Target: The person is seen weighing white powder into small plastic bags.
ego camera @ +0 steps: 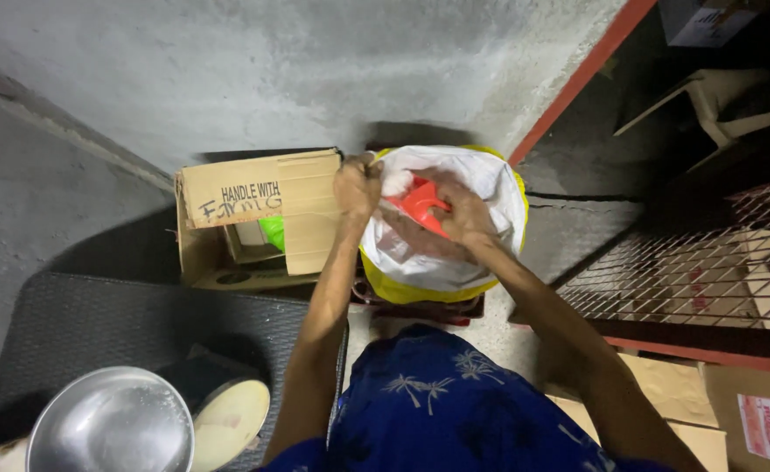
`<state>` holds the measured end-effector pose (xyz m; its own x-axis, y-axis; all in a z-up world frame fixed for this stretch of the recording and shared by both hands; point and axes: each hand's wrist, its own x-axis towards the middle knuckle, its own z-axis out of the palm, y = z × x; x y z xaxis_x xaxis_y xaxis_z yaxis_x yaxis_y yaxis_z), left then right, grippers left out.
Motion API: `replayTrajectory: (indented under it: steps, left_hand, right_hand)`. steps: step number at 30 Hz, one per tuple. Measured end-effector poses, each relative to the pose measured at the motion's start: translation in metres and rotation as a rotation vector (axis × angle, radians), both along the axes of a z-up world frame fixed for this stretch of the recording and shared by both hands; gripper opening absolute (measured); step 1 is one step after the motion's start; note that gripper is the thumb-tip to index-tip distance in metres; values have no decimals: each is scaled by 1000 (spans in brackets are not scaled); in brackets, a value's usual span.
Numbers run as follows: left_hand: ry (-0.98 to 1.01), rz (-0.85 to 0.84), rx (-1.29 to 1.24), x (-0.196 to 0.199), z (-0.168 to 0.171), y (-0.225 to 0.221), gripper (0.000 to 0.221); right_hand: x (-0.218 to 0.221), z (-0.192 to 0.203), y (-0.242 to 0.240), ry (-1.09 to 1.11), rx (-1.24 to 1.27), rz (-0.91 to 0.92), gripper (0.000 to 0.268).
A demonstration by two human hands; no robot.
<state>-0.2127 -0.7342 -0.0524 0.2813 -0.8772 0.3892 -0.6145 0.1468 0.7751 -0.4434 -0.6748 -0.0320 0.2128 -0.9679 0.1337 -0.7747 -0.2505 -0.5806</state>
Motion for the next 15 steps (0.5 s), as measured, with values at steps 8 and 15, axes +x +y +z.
replayTrajectory:
  steps: [8,15]
  left_hand:
    - [-10,-30,35,1,-9,-13,21]
    - [42,-2,159,-5,-3,-12,19]
  right_hand:
    - [-16,5,29,-233,31,-149,26]
    - [13,23,30,-349,7,-158,33]
